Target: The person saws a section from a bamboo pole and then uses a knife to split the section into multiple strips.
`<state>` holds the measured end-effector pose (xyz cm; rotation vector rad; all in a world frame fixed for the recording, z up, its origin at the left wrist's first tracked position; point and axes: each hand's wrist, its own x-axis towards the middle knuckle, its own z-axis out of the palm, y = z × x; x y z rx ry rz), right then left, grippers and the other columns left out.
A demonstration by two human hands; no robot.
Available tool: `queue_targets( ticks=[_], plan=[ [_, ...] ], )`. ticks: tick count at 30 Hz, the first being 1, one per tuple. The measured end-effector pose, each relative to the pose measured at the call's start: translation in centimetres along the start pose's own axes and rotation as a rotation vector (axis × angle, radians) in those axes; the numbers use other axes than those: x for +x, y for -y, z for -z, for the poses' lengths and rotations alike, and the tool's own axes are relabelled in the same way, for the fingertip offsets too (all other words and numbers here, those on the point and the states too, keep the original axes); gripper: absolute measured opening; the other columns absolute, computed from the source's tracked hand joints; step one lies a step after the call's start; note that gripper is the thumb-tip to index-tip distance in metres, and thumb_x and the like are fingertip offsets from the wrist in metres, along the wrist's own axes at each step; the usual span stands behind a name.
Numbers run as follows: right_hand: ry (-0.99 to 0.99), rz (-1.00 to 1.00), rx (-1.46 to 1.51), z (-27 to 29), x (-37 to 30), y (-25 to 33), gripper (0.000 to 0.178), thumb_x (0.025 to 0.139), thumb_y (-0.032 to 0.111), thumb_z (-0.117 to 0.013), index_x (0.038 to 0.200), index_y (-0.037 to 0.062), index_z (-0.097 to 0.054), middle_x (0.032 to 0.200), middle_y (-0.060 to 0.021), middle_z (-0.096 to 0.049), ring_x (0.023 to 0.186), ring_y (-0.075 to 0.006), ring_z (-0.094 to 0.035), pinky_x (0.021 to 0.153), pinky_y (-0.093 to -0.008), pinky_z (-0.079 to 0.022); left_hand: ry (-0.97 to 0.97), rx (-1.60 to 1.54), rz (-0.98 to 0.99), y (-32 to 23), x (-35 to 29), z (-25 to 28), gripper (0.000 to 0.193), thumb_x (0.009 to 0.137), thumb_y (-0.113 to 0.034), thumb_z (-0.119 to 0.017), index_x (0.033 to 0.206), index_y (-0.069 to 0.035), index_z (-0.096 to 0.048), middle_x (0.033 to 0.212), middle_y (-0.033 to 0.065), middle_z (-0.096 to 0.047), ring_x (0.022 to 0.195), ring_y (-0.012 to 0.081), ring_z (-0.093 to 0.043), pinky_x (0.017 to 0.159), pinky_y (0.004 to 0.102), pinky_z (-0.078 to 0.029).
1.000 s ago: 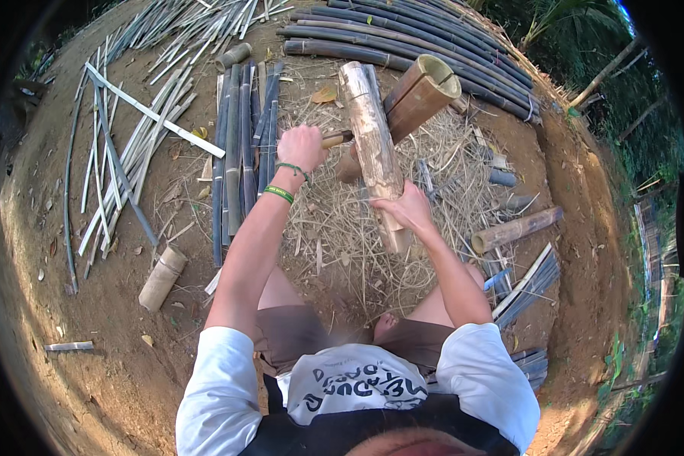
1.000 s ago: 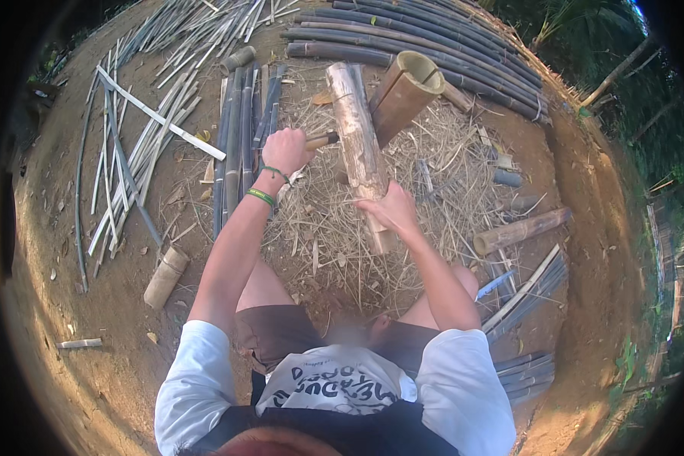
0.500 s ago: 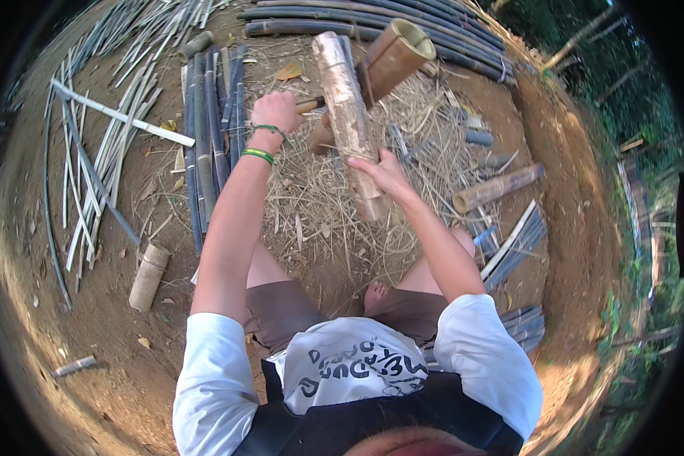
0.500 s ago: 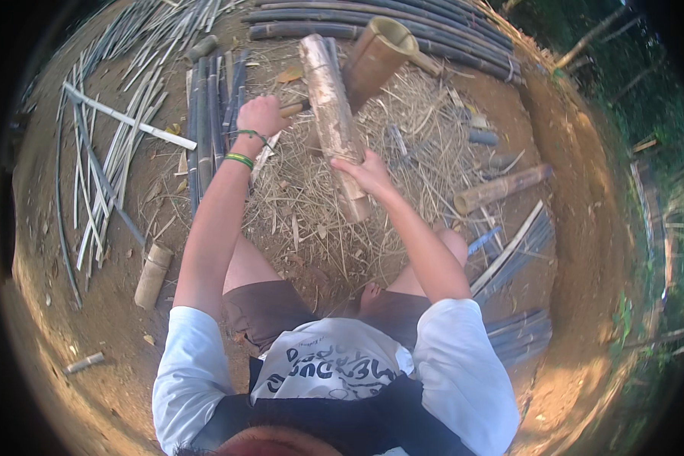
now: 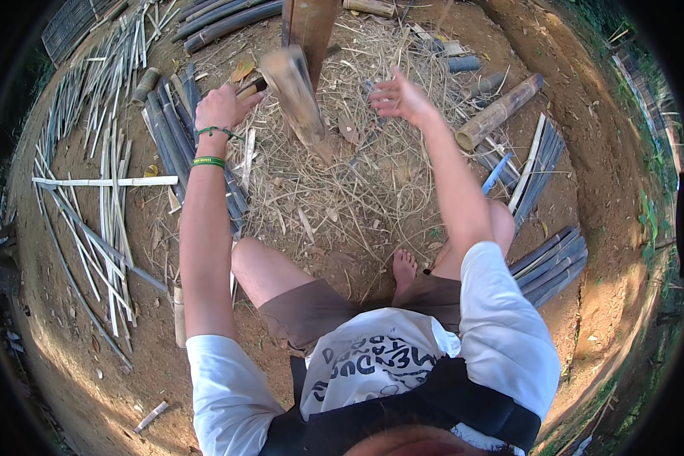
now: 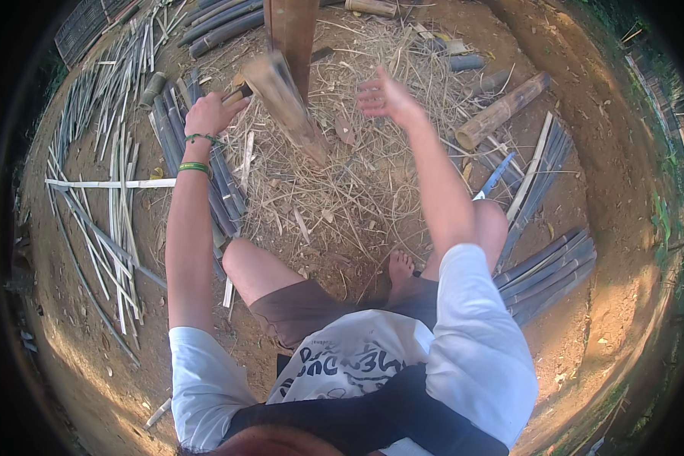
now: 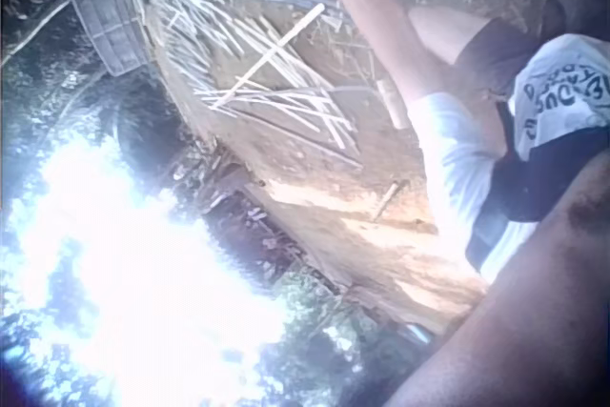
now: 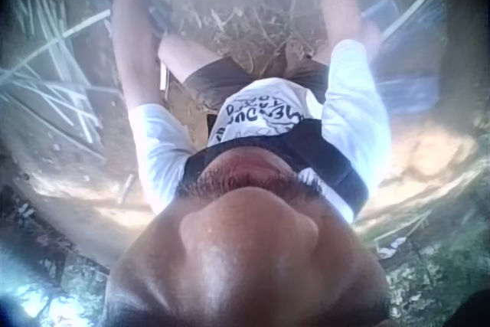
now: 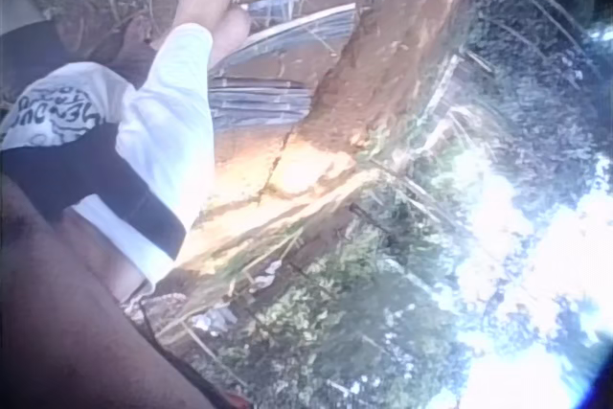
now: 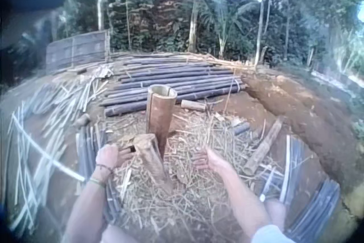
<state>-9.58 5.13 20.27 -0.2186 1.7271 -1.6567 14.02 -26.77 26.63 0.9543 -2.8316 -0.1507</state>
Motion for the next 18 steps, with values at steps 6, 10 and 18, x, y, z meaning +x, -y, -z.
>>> queue_targets(
  ticks=[6,10,18],
  plan=[
    [-1.092,0.175,-0.942,7.7,4.0,-2.2,0.109,0.092,0.054,-0.074,0.162,-0.0114,-0.022,0.170,-0.0363,-0.014,0.148,-0.0505,-0.042,0.123,-0.0558,-0.037,-0.014,-0.004,-0.003,0.0,1.4,-1.0,0.078,0.084,-0.083,-0.066,0.115,-0.013,-0.080,0.107,0.0233,-0.078,0.104,0.0406,-0.076,0.089,0.0503,-0.061],
    [-0.487,0.494,-0.668,1.4,0.3,-12.9,0.091,0.091,0.035,-0.077,0.159,-0.0066,-0.034,0.167,-0.0299,-0.031,0.155,-0.0462,-0.032,0.126,-0.0516,-0.032,-0.019,0.008,0.034,2.3,1.9,-2.2,0.082,0.083,-0.086,-0.064,0.117,-0.013,-0.080,0.107,0.0238,-0.078,0.104,0.0414,-0.076,0.090,0.0516,-0.061],
    [0.605,0.711,-1.577,-17.7,-4.8,-28.3,0.090,0.086,0.019,-0.081,0.165,0.0217,-0.036,0.171,-0.0161,-0.029,0.159,-0.0356,-0.028,0.130,-0.0605,-0.022,-0.045,0.138,0.021,3.8,4.1,-0.4,0.086,0.082,-0.088,-0.062,0.124,-0.015,-0.078,0.108,0.0212,-0.079,0.105,0.0388,-0.076,0.093,0.0517,-0.060]
  ],
)
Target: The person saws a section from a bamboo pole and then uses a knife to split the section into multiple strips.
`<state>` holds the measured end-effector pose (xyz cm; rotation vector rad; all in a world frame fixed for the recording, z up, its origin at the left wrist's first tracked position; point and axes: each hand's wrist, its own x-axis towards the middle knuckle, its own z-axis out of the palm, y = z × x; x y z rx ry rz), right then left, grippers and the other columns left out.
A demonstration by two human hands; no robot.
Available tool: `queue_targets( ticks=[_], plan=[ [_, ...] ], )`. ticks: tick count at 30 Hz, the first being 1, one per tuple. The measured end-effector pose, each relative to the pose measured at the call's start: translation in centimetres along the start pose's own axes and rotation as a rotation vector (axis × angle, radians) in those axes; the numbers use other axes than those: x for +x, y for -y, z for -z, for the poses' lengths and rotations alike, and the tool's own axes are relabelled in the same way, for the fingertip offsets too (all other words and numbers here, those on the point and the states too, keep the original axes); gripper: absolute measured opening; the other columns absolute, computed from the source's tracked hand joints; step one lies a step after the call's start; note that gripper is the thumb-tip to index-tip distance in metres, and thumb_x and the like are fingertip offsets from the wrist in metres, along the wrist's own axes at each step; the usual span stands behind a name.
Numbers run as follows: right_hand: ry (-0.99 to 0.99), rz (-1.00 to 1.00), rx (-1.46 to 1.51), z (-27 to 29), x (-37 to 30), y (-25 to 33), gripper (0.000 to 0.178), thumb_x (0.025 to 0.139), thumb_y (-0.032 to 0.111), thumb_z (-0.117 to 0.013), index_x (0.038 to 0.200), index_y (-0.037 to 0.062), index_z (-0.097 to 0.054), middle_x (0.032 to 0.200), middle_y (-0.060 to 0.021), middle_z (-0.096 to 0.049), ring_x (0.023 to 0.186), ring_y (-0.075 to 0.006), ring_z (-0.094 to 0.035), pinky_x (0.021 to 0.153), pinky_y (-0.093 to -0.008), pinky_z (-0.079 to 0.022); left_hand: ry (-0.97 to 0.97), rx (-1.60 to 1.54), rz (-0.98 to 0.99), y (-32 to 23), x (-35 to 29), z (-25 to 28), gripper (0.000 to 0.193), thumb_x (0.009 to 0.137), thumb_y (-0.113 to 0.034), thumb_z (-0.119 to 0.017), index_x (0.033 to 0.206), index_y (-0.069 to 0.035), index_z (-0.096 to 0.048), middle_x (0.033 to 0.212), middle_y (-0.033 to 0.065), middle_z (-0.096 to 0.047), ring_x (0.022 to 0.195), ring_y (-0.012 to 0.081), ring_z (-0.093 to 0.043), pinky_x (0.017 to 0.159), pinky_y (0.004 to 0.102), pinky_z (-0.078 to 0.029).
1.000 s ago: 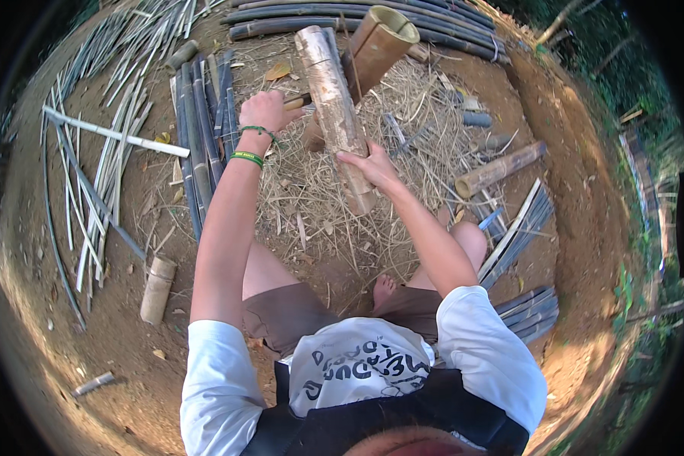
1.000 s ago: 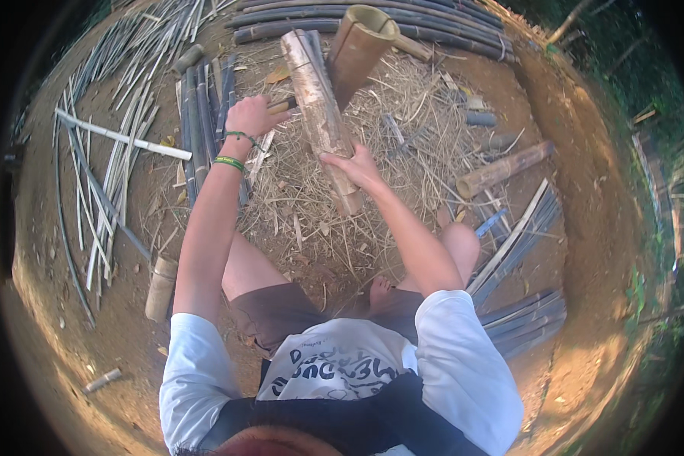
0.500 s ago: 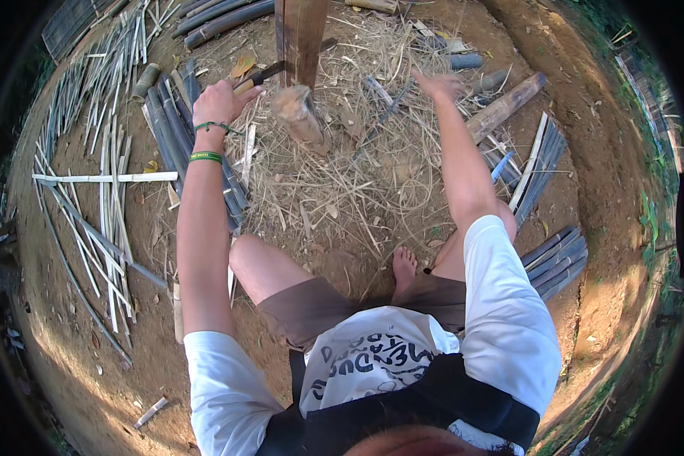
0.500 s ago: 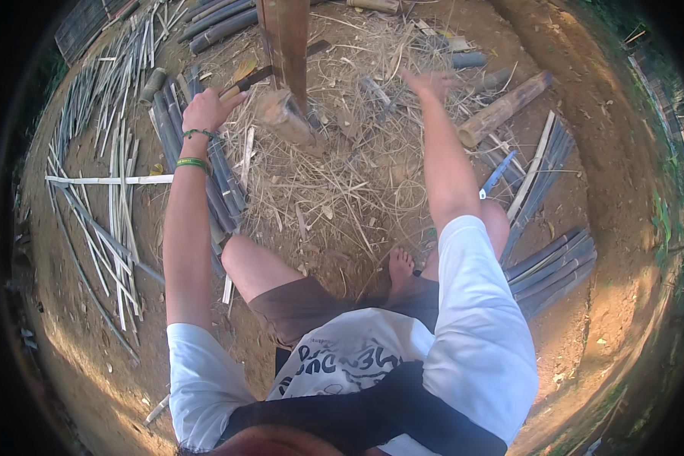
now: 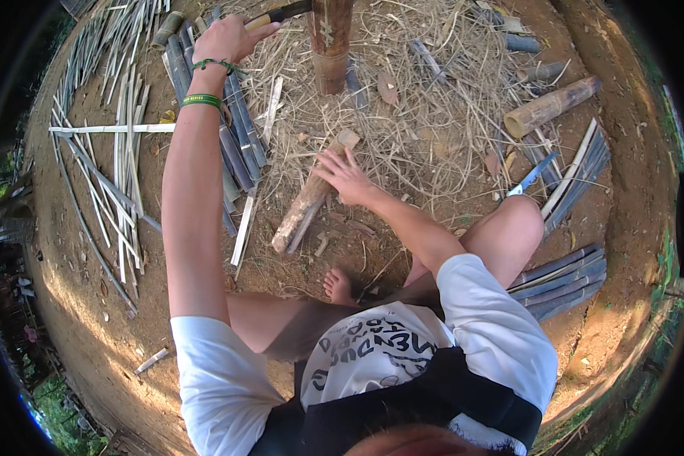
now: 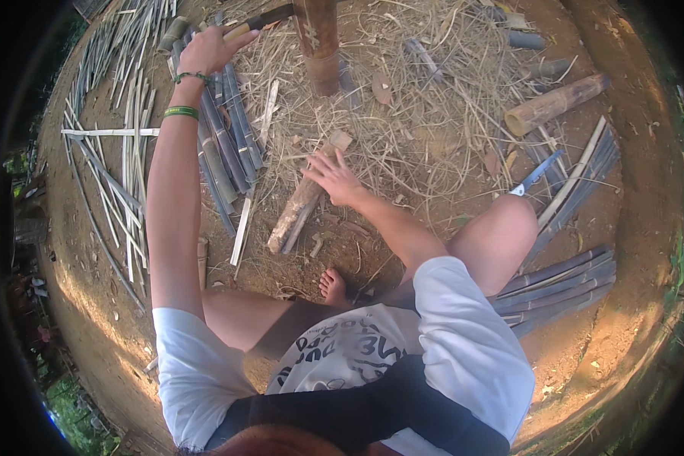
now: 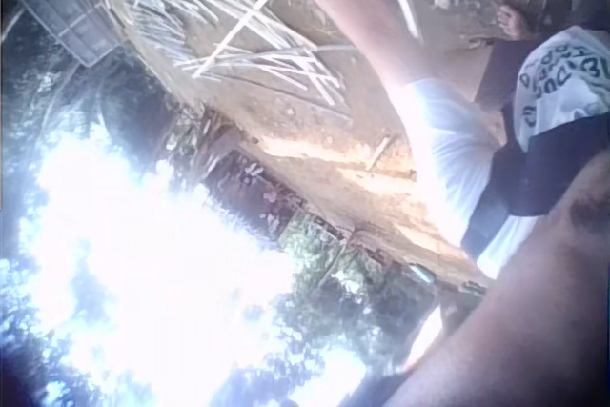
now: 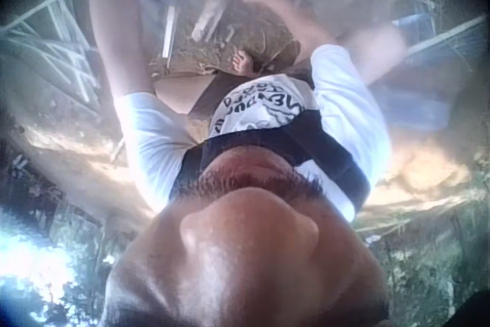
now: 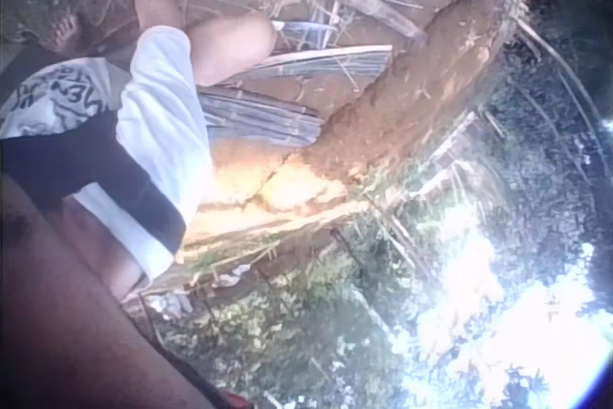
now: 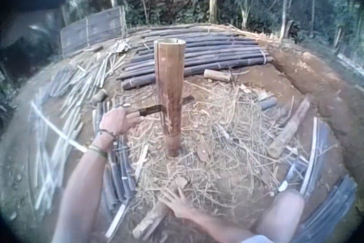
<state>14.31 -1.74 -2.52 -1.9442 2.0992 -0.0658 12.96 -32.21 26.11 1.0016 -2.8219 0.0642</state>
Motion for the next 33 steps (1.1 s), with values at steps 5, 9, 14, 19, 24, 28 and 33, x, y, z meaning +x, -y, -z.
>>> queue_targets(
  ticks=[5,9,14,19,24,28,33],
  plan=[
    [-0.254,0.212,-0.333,-9.3,3.0,-7.0,0.075,0.082,0.023,-0.083,0.150,0.0134,-0.053,0.136,-0.0107,-0.066,0.128,-0.0299,-0.064,0.114,-0.0568,-0.043,0.029,-0.114,-0.077,-5.2,-0.5,-0.4,0.084,0.085,-0.087,-0.061,0.132,-0.020,-0.075,0.106,0.0234,-0.078,0.102,0.0381,-0.078,0.088,0.0516,-0.063],
    [0.336,0.409,-0.283,-1.1,6.3,-2.0,0.056,0.074,0.035,-0.088,0.114,0.0011,-0.068,0.097,-0.0098,-0.075,0.089,-0.0276,-0.075,0.082,-0.0422,-0.061,0.085,-0.136,0.076,0.6,-5.0,-2.1,0.076,0.087,-0.080,-0.066,0.131,-0.019,-0.076,0.105,0.0234,-0.078,0.099,0.0394,-0.078,0.090,0.0509,-0.062],
    [0.437,0.111,0.237,8.9,-3.3,-3.5,0.065,0.066,0.040,-0.085,0.107,-0.0067,-0.068,0.094,-0.0230,-0.075,0.086,-0.0298,-0.075,0.075,-0.0402,-0.063,0.083,-0.218,0.053,4.4,-5.7,-2.1,0.071,0.087,-0.072,-0.072,0.130,-0.016,-0.075,0.105,0.0231,-0.078,0.103,0.0409,-0.075,0.092,0.0508,-0.060],
    [0.125,-0.367,0.560,20.3,-14.9,-4.2,0.082,0.070,0.041,-0.088,0.126,-0.0130,-0.062,0.113,-0.0266,-0.074,0.104,-0.0330,-0.074,0.091,-0.0451,-0.060,0.130,-0.307,-0.035,5.4,-4.1,-2.1,0.049,0.085,-0.044,-0.081,0.123,-0.013,-0.077,0.109,0.0210,-0.078,0.104,0.0405,-0.075,0.093,0.0515,-0.060],
    [-0.504,-0.377,0.855,29.8,-17.1,-1.4,0.100,0.070,0.044,-0.096,0.143,-0.0092,-0.052,0.131,-0.0201,-0.069,0.117,-0.0300,-0.069,0.106,-0.0413,-0.053,0.063,-0.233,-0.018,0.9,-5.3,-1.7,0.046,0.085,-0.044,-0.083,0.116,-0.010,-0.077,0.107,0.0201,-0.077,0.100,0.0381,-0.076,0.089,0.0480,-0.062],
    [-0.989,-0.104,0.851,36.1,-11.4,1.2,0.092,0.078,0.034,-0.093,0.143,-0.0105,-0.048,0.128,-0.0228,-0.070,0.120,-0.0293,-0.069,0.106,-0.0412,-0.053,0.024,-0.203,-0.046,-1.3,-8.3,-1.1,0.040,0.086,-0.041,-0.082,0.106,-0.006,-0.075,0.102,0.0193,-0.077,0.095,0.0373,-0.077,0.083,0.0472,-0.063],
    [-0.994,-0.225,0.662,32.2,-6.4,-0.7,0.089,0.077,0.038,-0.092,0.144,-0.0027,-0.050,0.126,-0.0251,-0.072,0.118,-0.0343,-0.072,0.104,-0.0417,-0.054,0.015,-0.195,-0.094,-4.4,-10.3,-0.8,0.036,0.085,-0.038,-0.083,0.104,-0.007,-0.076,0.095,0.0167,-0.078,0.091,0.0351,-0.078,0.080,0.0456,-0.064]
  ],
)
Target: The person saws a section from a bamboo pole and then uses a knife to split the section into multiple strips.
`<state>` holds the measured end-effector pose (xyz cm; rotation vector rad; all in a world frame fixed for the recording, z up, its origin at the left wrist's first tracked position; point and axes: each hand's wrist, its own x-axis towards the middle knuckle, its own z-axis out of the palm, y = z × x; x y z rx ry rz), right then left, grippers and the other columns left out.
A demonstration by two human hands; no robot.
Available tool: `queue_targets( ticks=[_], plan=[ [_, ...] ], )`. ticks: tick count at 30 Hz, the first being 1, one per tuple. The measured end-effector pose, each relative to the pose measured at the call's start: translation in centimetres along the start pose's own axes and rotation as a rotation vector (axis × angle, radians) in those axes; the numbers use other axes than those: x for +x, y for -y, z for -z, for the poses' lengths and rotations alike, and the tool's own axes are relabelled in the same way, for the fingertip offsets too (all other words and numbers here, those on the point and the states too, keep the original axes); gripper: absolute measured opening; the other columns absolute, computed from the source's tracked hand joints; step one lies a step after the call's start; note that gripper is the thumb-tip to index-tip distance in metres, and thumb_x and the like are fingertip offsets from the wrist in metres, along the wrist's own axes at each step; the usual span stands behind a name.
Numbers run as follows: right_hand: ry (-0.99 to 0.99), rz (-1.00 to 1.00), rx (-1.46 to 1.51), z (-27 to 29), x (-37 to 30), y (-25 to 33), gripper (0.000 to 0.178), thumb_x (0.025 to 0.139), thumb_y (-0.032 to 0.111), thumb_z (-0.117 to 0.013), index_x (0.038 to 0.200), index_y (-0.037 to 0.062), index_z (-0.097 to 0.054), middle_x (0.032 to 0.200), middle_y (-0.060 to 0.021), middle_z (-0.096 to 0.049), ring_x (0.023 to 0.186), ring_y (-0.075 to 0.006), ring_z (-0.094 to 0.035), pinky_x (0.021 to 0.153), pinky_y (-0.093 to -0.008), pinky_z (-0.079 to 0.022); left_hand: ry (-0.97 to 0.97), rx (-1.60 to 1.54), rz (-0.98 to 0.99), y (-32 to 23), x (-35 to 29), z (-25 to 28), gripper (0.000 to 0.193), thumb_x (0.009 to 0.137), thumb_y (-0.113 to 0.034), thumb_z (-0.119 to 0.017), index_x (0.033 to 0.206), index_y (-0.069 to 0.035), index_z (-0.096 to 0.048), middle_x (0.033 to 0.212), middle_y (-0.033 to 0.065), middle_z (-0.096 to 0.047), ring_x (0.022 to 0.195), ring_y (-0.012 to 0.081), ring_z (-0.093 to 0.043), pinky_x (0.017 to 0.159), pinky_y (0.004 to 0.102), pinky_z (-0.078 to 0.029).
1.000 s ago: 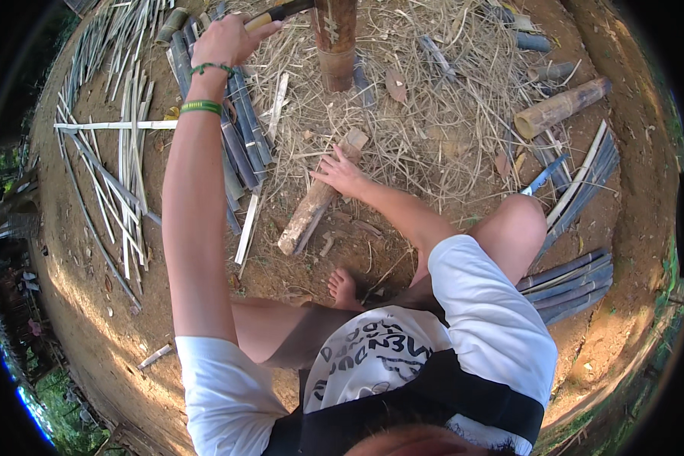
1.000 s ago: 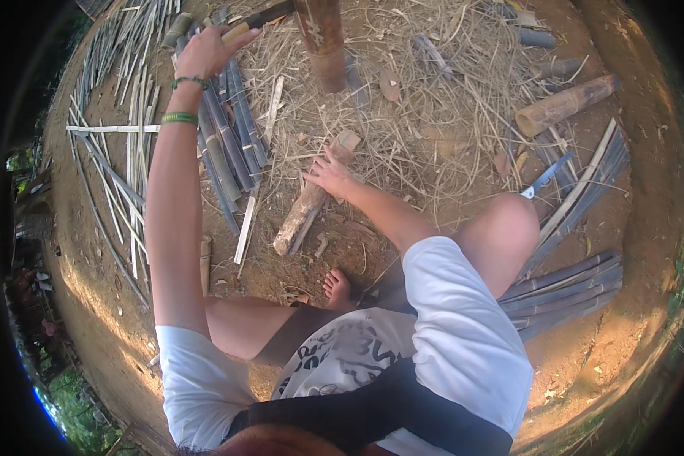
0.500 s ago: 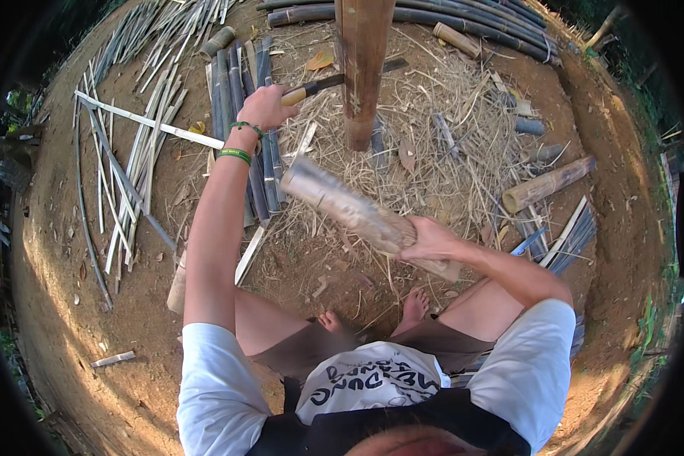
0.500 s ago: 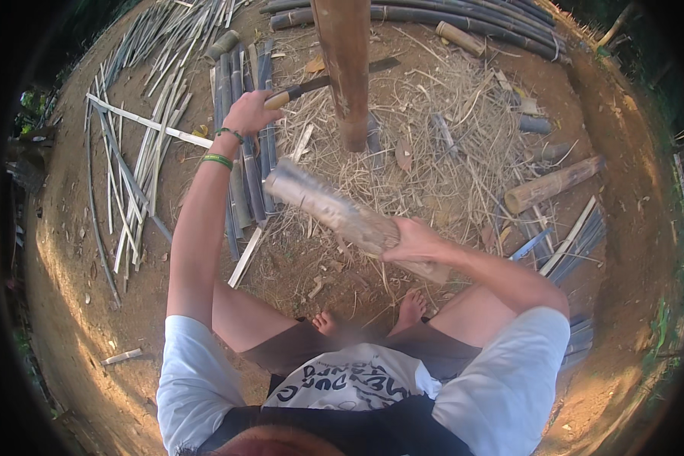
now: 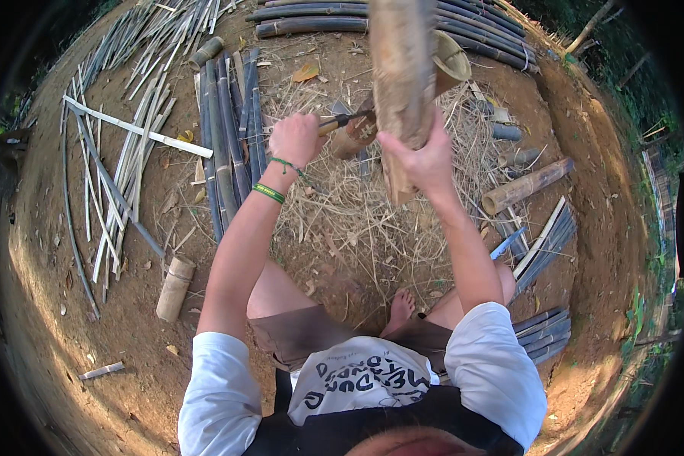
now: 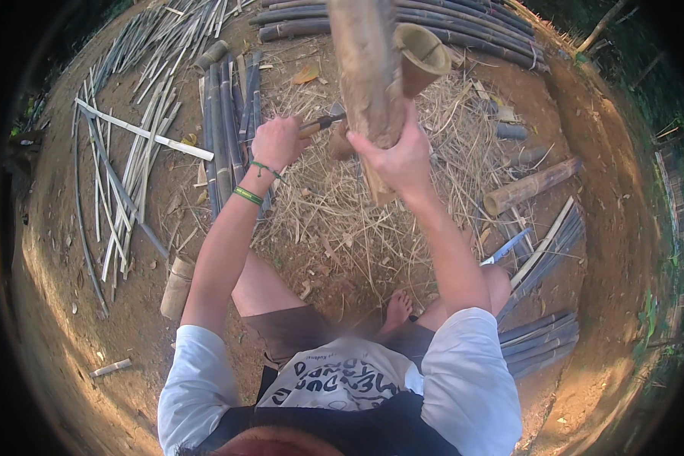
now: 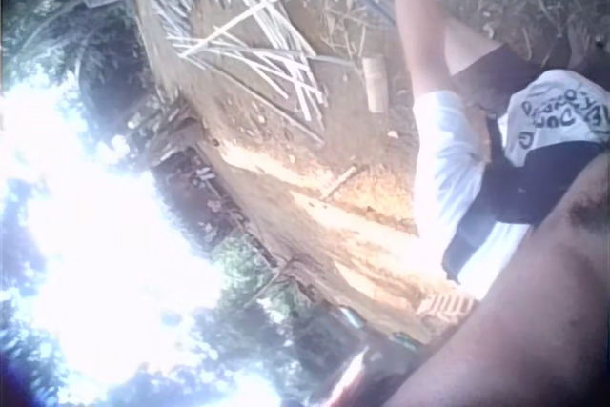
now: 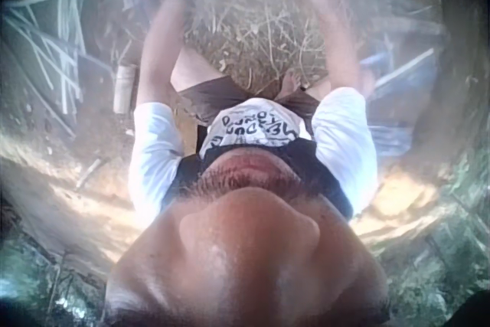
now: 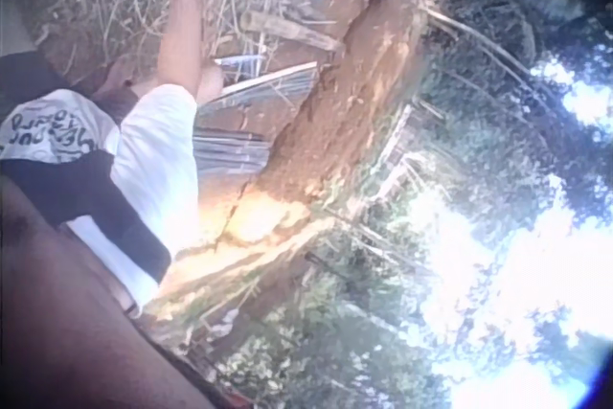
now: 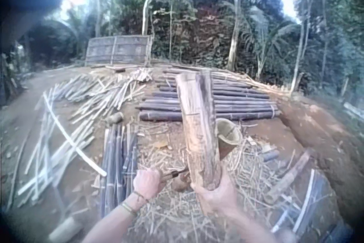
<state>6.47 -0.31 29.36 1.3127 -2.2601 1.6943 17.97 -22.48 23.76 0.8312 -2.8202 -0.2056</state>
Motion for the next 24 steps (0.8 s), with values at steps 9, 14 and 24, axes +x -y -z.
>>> queue_targets(
  ticks=[9,14,24],
  plan=[
    [0.224,-0.271,-0.035,-0.5,-1.2,0.1,0.082,0.076,0.047,-0.091,0.134,-0.0050,-0.063,0.125,-0.0255,-0.073,0.116,-0.0314,-0.073,0.101,-0.0417,-0.055,0.042,-0.022,-0.032,-1.0,-0.4,-1.6,0.038,0.085,-0.040,-0.084,0.102,-0.007,-0.078,0.100,0.0160,-0.078,0.095,0.0338,-0.078,0.082,0.0430,-0.064],
    [-0.032,0.039,0.115,1.1,0.7,8.5,0.079,0.079,0.033,-0.092,0.135,-0.0092,-0.056,0.118,-0.0238,-0.075,0.104,-0.0276,-0.076,0.094,-0.0389,-0.059,0.073,0.008,-0.041,0.3,0.9,-2.0,0.040,0.083,-0.043,-0.085,0.104,-0.009,-0.078,0.102,0.0163,-0.078,0.096,0.0334,-0.078,0.082,0.0424,-0.064],
    [0.193,-0.436,-0.108,-5.2,-5.1,-8.6,0.086,0.074,0.045,-0.089,0.138,-0.0036,-0.059,0.121,-0.0257,-0.074,0.113,-0.0388,-0.073,0.102,-0.0473,-0.055,-0.006,-0.068,0.069,1.5,1.1,-4.4,0.039,0.084,-0.047,-0.083,0.102,-0.013,-0.080,0.091,0.0161,-0.079,0.090,0.0334,-0.079,0.079,0.0439,-0.064]
  ],
)
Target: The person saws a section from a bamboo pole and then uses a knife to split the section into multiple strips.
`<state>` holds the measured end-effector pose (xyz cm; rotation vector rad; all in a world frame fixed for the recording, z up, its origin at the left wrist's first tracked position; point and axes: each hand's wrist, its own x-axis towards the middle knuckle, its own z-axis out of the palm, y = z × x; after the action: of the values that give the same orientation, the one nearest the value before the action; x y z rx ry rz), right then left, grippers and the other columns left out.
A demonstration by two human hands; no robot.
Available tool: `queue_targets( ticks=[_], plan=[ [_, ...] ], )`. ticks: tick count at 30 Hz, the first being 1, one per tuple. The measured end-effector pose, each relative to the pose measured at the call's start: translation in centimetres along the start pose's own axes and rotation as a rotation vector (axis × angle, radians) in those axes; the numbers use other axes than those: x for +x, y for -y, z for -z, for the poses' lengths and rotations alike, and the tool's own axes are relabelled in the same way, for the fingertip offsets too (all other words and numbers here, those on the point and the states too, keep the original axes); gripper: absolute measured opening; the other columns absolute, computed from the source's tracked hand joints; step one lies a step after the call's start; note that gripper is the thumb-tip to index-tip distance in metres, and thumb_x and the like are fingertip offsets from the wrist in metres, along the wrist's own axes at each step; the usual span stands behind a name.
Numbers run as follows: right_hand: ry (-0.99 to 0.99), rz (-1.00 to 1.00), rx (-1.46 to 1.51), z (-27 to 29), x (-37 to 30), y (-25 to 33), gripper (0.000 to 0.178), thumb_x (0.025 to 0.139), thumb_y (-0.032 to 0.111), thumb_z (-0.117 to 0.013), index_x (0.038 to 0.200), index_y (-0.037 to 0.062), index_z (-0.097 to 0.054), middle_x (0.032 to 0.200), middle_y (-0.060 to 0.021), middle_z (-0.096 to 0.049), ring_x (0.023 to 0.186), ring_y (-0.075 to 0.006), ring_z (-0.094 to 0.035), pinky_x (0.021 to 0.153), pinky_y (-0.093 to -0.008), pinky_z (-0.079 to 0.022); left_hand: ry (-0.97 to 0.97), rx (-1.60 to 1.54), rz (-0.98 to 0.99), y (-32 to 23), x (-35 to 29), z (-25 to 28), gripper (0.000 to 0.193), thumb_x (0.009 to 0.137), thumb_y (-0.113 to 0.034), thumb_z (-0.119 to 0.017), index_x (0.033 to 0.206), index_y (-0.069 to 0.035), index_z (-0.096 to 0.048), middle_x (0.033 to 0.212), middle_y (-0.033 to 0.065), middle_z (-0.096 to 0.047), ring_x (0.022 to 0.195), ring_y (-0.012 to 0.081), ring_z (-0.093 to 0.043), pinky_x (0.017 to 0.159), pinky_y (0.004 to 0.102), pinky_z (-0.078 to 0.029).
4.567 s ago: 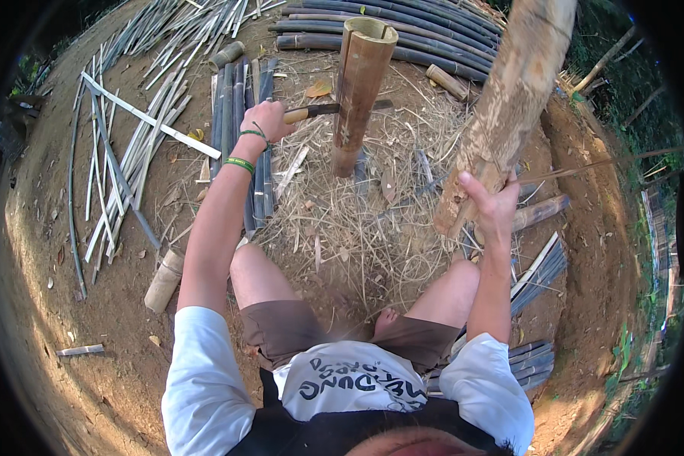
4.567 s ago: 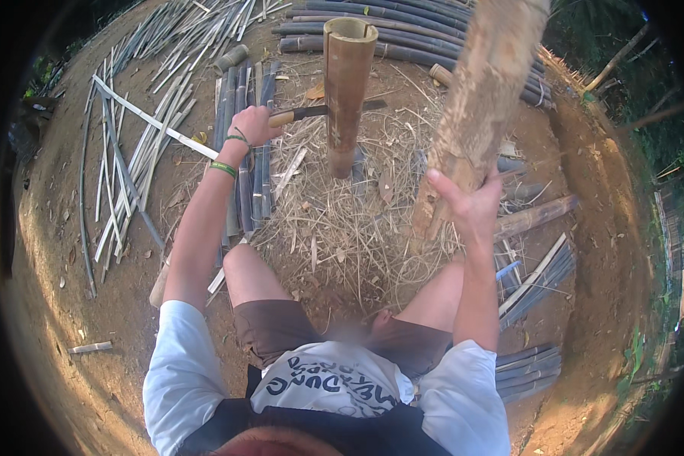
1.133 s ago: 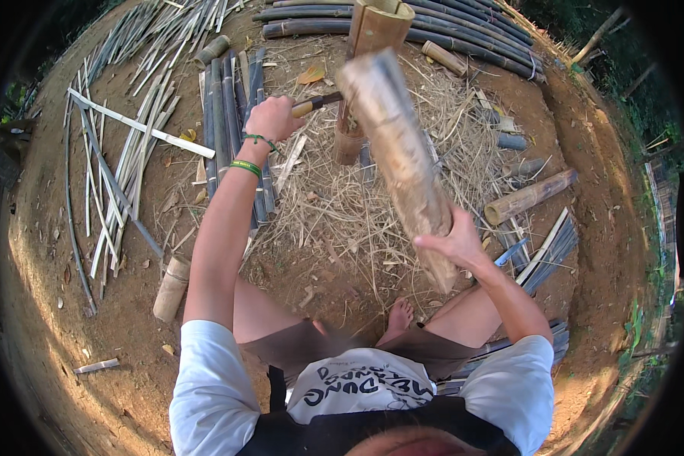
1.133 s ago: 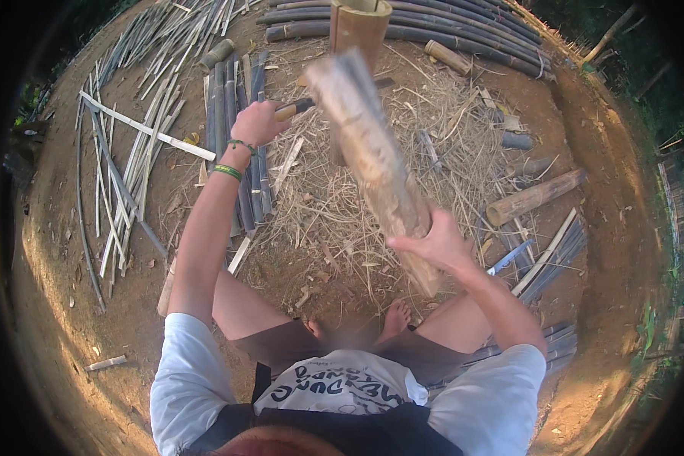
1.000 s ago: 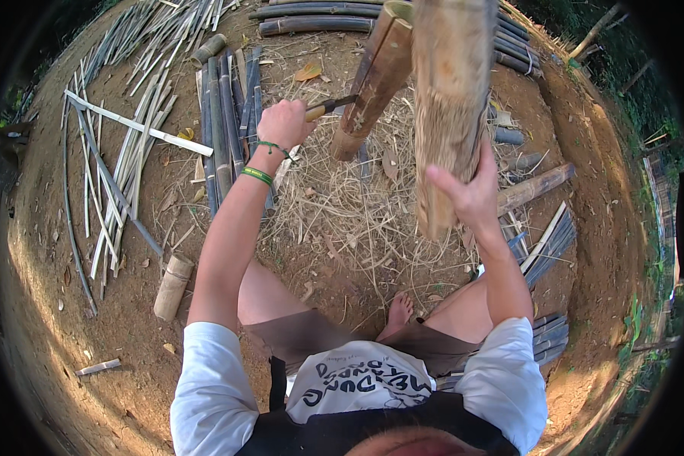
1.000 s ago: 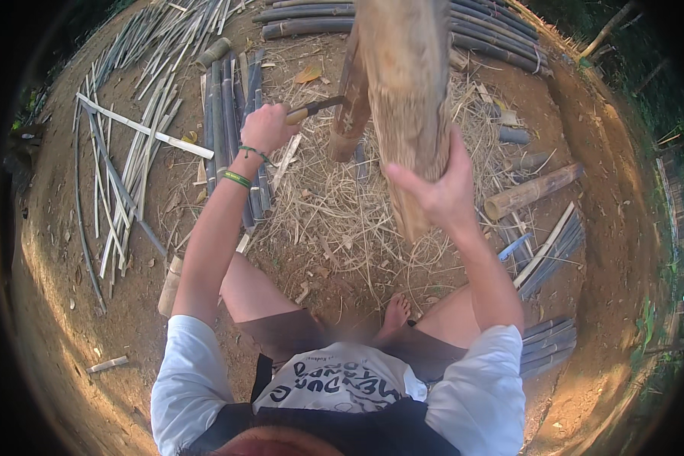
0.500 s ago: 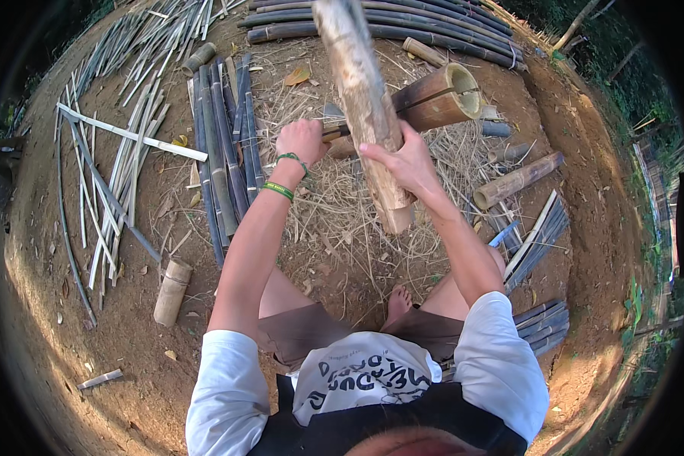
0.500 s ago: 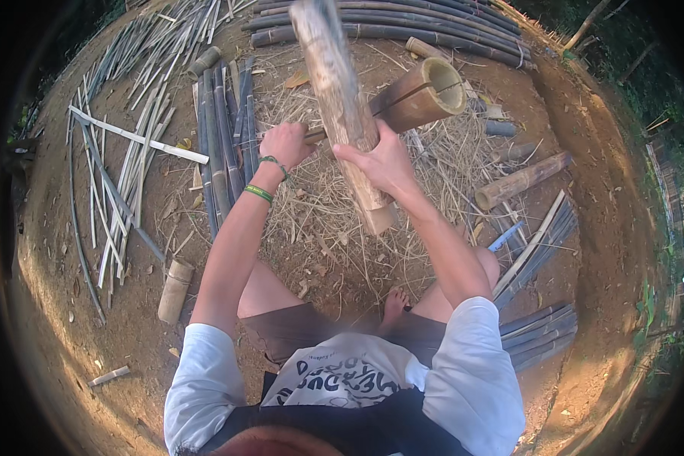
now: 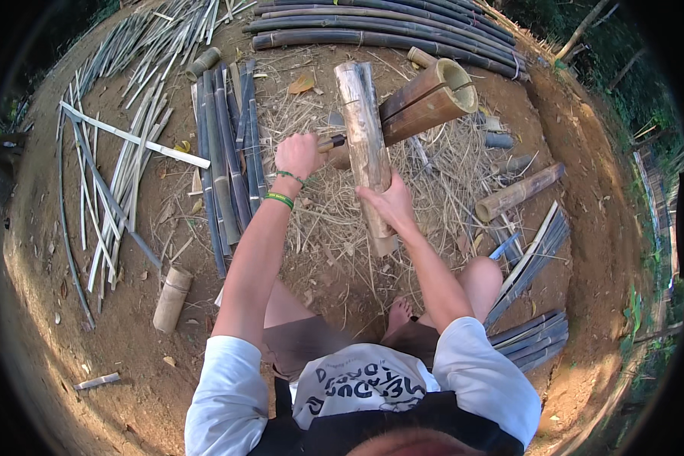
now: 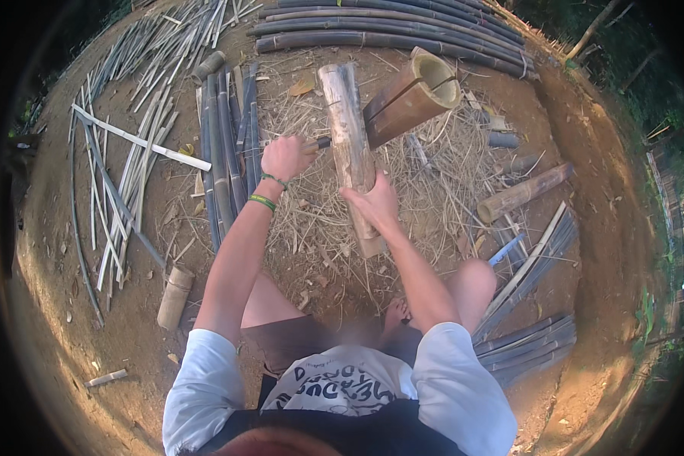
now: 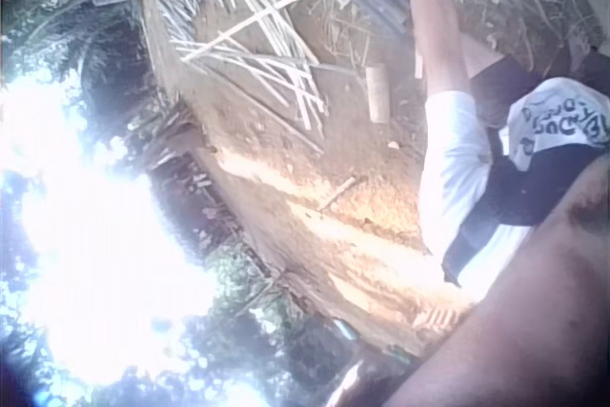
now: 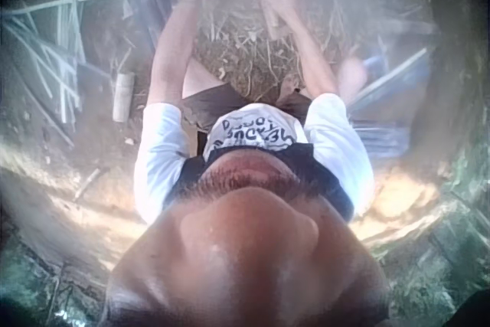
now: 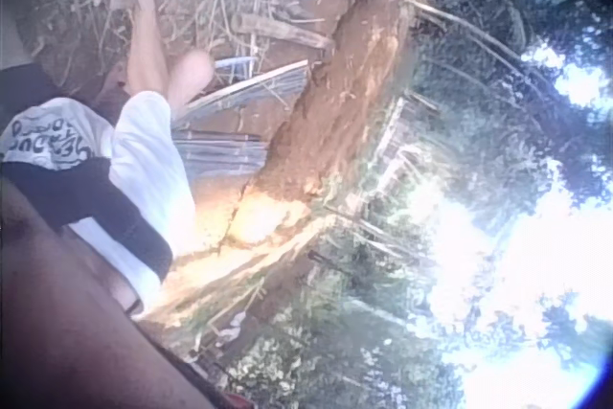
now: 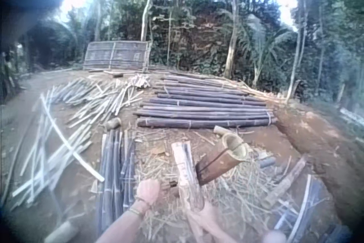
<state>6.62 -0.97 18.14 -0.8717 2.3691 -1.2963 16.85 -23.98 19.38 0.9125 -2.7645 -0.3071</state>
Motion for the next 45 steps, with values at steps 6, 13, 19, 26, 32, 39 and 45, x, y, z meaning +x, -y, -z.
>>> queue_targets(
  ticks=[6,13,19,26,32,39,45],
  plan=[
    [-0.194,0.276,0.202,2.7,-1.7,7.2,0.075,0.076,0.037,-0.091,0.132,-0.0037,-0.061,0.118,-0.0257,-0.075,0.108,-0.0360,-0.075,0.097,-0.0441,-0.057,-0.031,-0.007,-0.053,0.5,0.8,-0.3,0.040,0.083,-0.050,-0.082,0.105,-0.016,-0.080,0.090,0.0155,-0.079,0.087,0.0353,-0.078,0.078,0.0475,-0.063],
    [-0.211,0.184,0.069,1.4,-1.0,4.9,0.078,0.077,0.034,-0.091,0.135,-0.0043,-0.056,0.114,-0.0251,-0.075,0.108,-0.0325,-0.075,0.097,-0.0423,-0.058,-0.040,-0.014,-0.067,-0.7,0.8,-0.7,0.042,0.081,-0.052,-0.085,0.102,-0.016,-0.082,0.089,0.0150,-0.079,0.086,0.0339,-0.078,0.078,0.0443,-0.063],
    [0.132,-0.079,0.155,-0.9,-1.1,2.4,0.082,0.076,0.045,-0.086,0.140,-0.0005,-0.060,0.126,-0.0232,-0.073,0.112,-0.0330,-0.073,0.102,-0.0453,-0.056,-0.093,-0.076,0.011,1.1,0.7,-3.8,0.040,0.081,-0.052,-0.085,0.098,-0.016,-0.082,0.088,0.0169,-0.078,0.085,0.0363,-0.078,0.077,0.0464,-0.063],
    [0.046,0.185,0.684,3.8,-7.2,7.9,0.091,0.077,0.029,-0.091,0.146,-0.0086,-0.046,0.128,-0.0219,-0.067,0.114,-0.0296,-0.071,0.103,-0.0421,-0.056,-0.089,-0.009,-0.095,1.6,3.5,-2.9,0.038,0.085,-0.047,-0.082,0.112,-0.021,-0.080,0.093,0.0113,-0.078,0.089,0.0343,-0.077,0.076,0.0477,-0.062],
    [-0.547,0.532,0.497,17.9,-7.7,12.3,0.088,0.080,0.025,-0.089,0.148,-0.0073,-0.043,0.135,-0.0193,-0.060,0.124,-0.0274,-0.062,0.110,-0.0398,-0.049,0.055,-0.044,0.026,3.0,4.8,-1.9,0.048,0.077,-0.053,-0.086,0.113,-0.021,-0.083,0.097,0.0176,-0.080,0.093,0.0360,-0.078,0.085,0.0458,-0.062],
    [-0.866,0.956,0.409,28.3,-0.3,18.7,0.071,0.085,0.025,-0.087,0.139,-0.0085,-0.055,0.129,-0.0160,-0.065,0.118,-0.0272,-0.065,0.108,-0.0381,-0.049,-0.009,-0.037,0.059,2.4,6.8,-2.1,0.039,0.080,-0.042,-0.080,0.113,-0.022,-0.083,0.096,0.0178,-0.079,0.091,0.0380,-0.077,0.085,0.0468,-0.062],
    [-0.686,0.477,0.208,18.7,5.8,5.1,0.093,0.080,0.032,-0.093,0.148,-0.0105,-0.046,0.141,-0.0247,-0.062,0.129,-0.0331,-0.062,0.115,-0.0424,-0.045,0.044,0.051,0.102,4.3,6.4,-1.4,0.038,0.078,-0.044,-0.082,0.111,-0.025,-0.083,0.096,0.0178,-0.079,0.091,0.0381,-0.077,0.086,0.0469,-0.063]
  ],
)
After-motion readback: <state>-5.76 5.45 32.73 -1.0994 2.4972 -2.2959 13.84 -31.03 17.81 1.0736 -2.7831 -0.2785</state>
